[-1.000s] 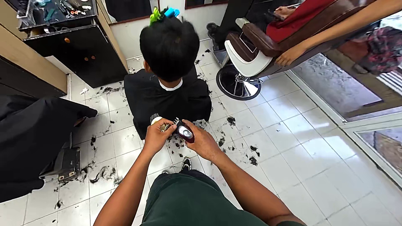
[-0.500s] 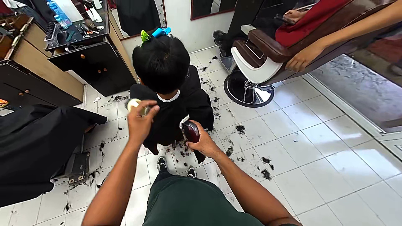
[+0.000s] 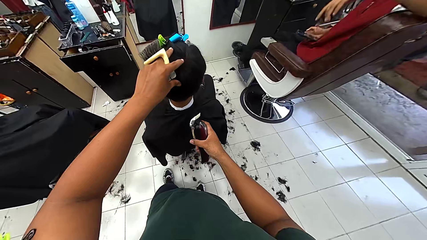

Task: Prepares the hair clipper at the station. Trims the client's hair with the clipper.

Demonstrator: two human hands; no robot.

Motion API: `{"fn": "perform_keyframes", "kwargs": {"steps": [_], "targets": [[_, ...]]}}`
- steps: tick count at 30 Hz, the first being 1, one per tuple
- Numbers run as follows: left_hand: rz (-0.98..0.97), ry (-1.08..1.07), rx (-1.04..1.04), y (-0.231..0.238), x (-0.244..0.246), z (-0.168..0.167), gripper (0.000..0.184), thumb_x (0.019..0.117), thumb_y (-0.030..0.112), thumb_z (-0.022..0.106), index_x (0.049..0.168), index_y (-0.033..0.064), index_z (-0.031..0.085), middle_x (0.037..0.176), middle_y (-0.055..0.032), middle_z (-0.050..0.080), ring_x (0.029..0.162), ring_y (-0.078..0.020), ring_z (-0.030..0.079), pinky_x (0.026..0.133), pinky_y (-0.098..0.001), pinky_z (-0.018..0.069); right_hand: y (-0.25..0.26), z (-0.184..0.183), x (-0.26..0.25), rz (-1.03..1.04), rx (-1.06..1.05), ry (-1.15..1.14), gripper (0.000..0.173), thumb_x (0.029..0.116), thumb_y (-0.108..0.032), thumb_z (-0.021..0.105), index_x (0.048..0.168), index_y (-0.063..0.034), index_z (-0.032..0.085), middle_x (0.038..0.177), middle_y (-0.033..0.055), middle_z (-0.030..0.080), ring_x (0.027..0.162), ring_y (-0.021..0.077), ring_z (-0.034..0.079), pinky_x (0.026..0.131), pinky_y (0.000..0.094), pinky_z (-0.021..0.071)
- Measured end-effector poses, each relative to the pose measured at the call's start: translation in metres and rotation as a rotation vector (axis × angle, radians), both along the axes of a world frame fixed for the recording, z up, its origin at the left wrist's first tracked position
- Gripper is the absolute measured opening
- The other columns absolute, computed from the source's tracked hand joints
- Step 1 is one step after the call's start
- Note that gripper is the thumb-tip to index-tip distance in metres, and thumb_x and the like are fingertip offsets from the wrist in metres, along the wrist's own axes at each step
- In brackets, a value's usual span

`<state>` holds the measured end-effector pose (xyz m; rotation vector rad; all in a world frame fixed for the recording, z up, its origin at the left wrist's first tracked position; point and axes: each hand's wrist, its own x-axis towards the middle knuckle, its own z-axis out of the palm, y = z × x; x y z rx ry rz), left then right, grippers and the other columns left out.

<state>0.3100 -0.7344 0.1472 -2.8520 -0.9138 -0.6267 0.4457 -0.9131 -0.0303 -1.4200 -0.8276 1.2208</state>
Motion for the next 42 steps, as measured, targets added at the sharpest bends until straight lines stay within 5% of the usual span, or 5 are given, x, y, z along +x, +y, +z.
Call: {"fn": "perform_keyframes", "kwargs": {"steps": [8, 12, 18, 30, 42], "targets": [[0.021, -0.053, -0.055, 0.017, 0.005, 0.006, 0.051, 0.0921, 0.024, 0.077, 0.141, 0.0189, 0.064, 0.153, -0.0174, 0.052, 0.126, -0.0443, 0.060, 0.100, -0.0635, 0.0473, 0.016, -0.001, 0.006, -0.067, 0.058, 0.003, 0.037, 0.1076, -0.024, 0.054, 0.133, 0.0019, 0.046, 0.077, 0.0100, 0.061, 0.052, 0.0167, 0.062, 0.052, 0.0311, 0.0588], [0.023, -0.066, -0.094, 0.027, 0.008, 0.010, 0.050, 0.0920, 0.024, 0.077, 0.140, 0.0164, 0.065, 0.152, -0.0172, 0.054, 0.132, -0.0434, 0.057, 0.106, -0.0629, 0.0430, 0.033, 0.000, 0.008, -0.106, 0.054, 0.232, 0.056, 0.1129, -0.044, 0.021, 0.130, -0.0017, 0.053, 0.080, 0.0123, 0.062, 0.057, 0.0202, 0.063, 0.055, 0.0342, 0.0582], [0.069, -0.045, -0.122, 0.034, 0.011, 0.016, 0.049, 0.0922, 0.027, 0.077, 0.139, 0.0179, 0.066, 0.152, -0.0133, 0.054, 0.132, -0.0400, 0.057, 0.109, -0.0593, 0.0418, 0.073, 0.009, 0.009, -0.002, 0.038, 0.274, 0.039, 0.1049, -0.046, 0.052, 0.118, -0.0100, 0.062, 0.086, 0.0060, 0.063, 0.064, 0.0148, 0.060, 0.057, 0.0334, 0.0551], [0.082, -0.029, -0.133, 0.037, 0.010, 0.018, 0.051, 0.0925, 0.029, 0.077, 0.141, 0.0190, 0.065, 0.152, -0.0138, 0.054, 0.135, -0.0390, 0.055, 0.111, -0.0587, 0.0403, 0.111, 0.013, 0.002, 0.034, 0.062, -0.156, 0.051, 0.1021, -0.043, 0.061, 0.121, 0.0039, 0.062, 0.104, 0.0191, 0.068, 0.093, 0.0266, 0.066, 0.087, 0.0476, 0.0547], [0.061, -0.027, -0.128, 0.040, 0.007, 0.018, 0.051, 0.0936, 0.028, 0.076, 0.142, 0.0167, 0.064, 0.151, -0.0165, 0.055, 0.138, -0.0390, 0.052, 0.113, -0.0590, 0.0391, 0.113, 0.010, 0.004, 0.068, 0.034, -0.165, 0.052, 0.1021, -0.044, 0.061, 0.120, 0.0051, 0.063, 0.105, 0.0203, 0.068, 0.094, 0.0278, 0.067, 0.087, 0.0486, 0.0554]]}}
